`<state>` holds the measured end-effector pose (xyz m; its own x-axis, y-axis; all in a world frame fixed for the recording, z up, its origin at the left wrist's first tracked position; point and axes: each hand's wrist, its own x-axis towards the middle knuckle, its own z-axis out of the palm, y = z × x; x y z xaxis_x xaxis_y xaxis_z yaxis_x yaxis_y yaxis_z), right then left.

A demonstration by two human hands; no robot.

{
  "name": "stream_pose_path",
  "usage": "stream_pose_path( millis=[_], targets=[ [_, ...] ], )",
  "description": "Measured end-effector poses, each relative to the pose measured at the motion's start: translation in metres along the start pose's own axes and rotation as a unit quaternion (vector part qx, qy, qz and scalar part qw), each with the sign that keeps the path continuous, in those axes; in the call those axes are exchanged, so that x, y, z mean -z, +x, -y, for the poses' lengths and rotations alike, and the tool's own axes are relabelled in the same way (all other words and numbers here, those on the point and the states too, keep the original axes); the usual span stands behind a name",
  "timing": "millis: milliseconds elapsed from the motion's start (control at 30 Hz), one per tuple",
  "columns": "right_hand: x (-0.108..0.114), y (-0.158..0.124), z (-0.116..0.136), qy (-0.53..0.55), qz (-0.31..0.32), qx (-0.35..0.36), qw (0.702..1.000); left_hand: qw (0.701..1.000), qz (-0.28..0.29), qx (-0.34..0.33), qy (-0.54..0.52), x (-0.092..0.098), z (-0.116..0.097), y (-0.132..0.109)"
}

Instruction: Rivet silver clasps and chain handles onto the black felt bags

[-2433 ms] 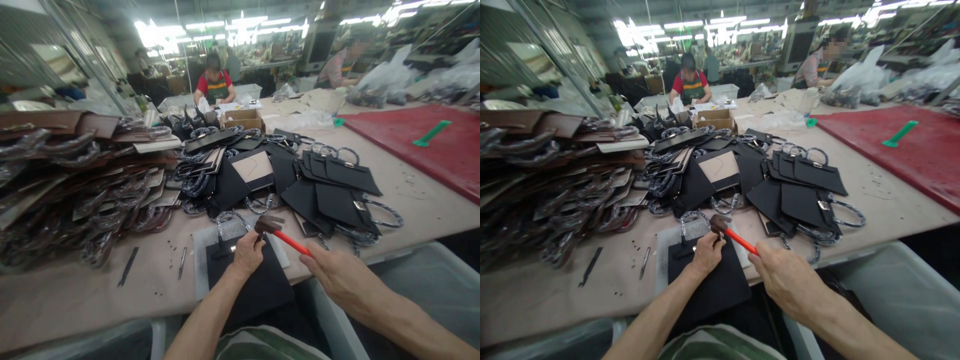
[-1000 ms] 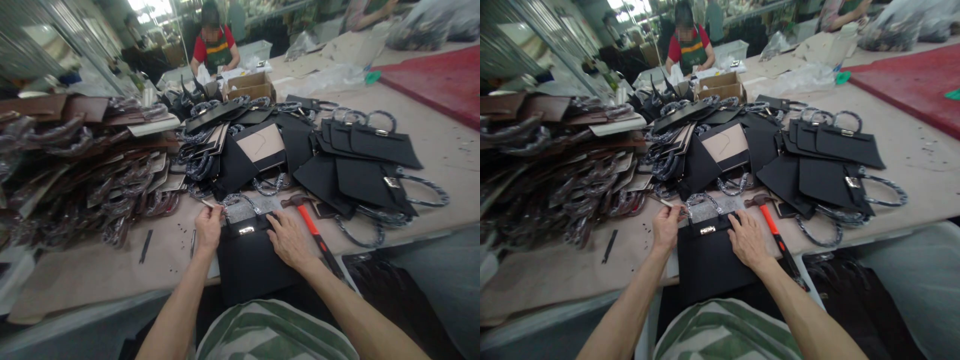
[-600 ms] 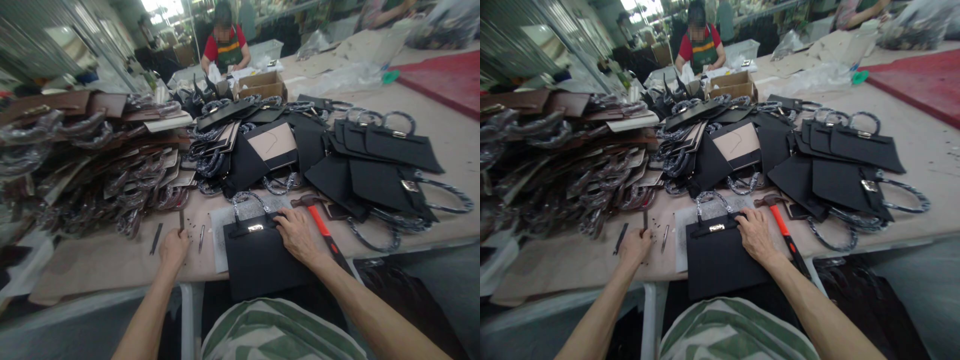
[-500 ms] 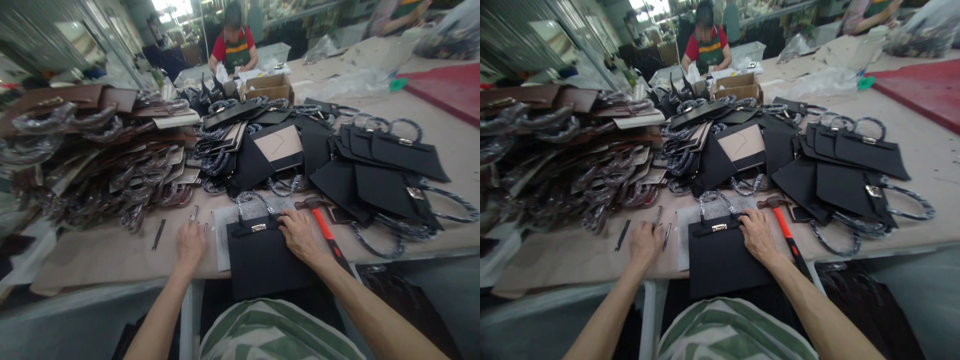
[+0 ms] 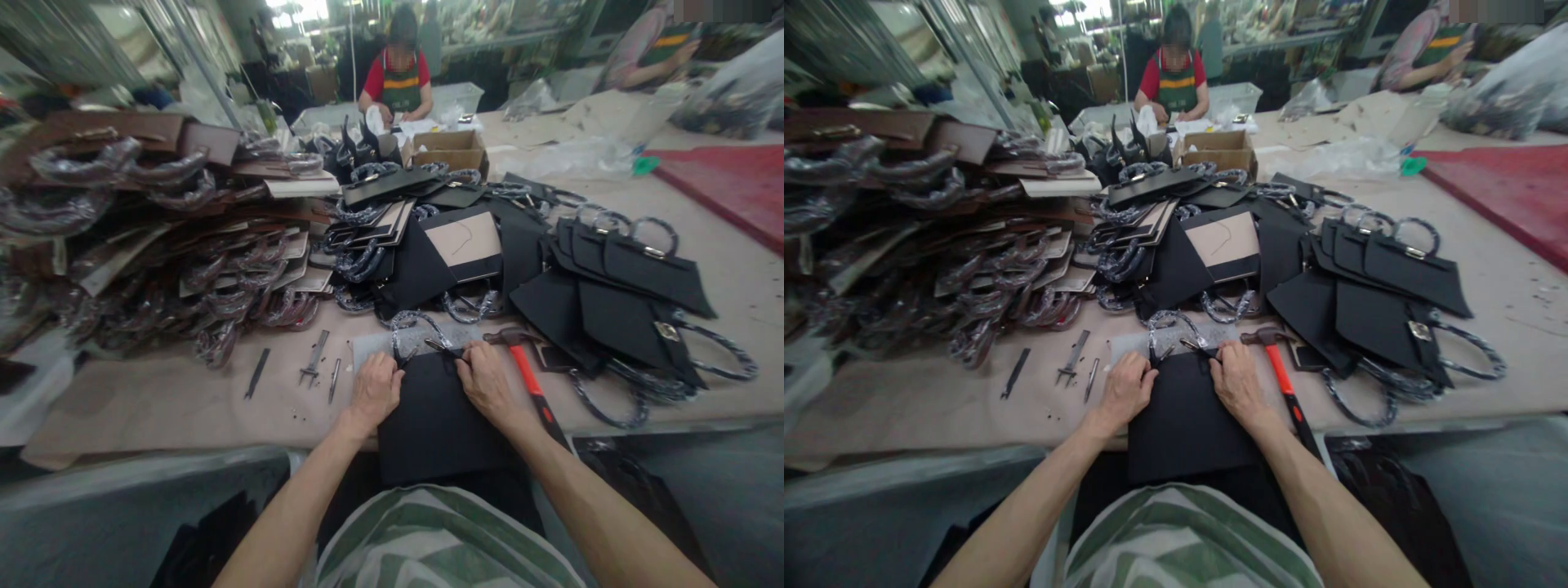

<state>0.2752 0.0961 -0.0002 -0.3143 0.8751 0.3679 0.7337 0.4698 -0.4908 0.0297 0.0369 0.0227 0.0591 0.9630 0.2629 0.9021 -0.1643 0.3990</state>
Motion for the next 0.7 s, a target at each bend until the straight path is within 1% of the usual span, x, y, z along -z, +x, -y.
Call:
stream_pose_path(
  millis=[100, 167, 200, 300, 367, 467, 567, 633, 700],
  targets=[
    [-0.005, 0.000, 0.000, -0.018, -0.024, -0.018, 0.999, 0.994, -0.075, 0.071, -0.022, -0.009, 0.001, -0.001],
    [-0.007, 0.002, 0.000, -0.026, -0.032, -0.025, 0.999, 0.987, -0.103, 0.117, -0.037, -0.016, -0.002, -0.001],
    [-0.007, 0.002, 0.000, -0.028, -0.031, -0.026, 0.999, 0.984, -0.107, 0.132, -0.044, -0.018, -0.003, -0.001],
    [-0.005, 0.004, 0.001, -0.025, -0.023, -0.021, 0.999, 0.981, -0.099, 0.150, -0.074, -0.019, -0.005, -0.001],
    [-0.003, 0.005, 0.000, -0.019, -0.007, -0.014, 1.000, 0.980, -0.090, 0.145, -0.107, -0.016, -0.003, -0.002],
    [-0.001, 0.005, -0.002, 0.000, 0.022, -0.002, 1.000, 0.979, -0.063, 0.107, -0.161, -0.012, 0.004, -0.003],
    [0.001, 0.006, -0.001, 0.011, 0.028, -0.004, 1.000, 0.979, -0.029, 0.069, -0.190, -0.010, 0.012, -0.003],
    [0.002, 0.007, 0.002, -0.001, 0.025, -0.012, 1.000, 0.980, -0.026, 0.078, -0.181, -0.009, 0.012, -0.002],
    [0.003, 0.007, 0.005, -0.018, 0.017, -0.019, 1.000, 0.981, -0.043, 0.104, -0.156, -0.007, 0.007, -0.003]
  ],
)
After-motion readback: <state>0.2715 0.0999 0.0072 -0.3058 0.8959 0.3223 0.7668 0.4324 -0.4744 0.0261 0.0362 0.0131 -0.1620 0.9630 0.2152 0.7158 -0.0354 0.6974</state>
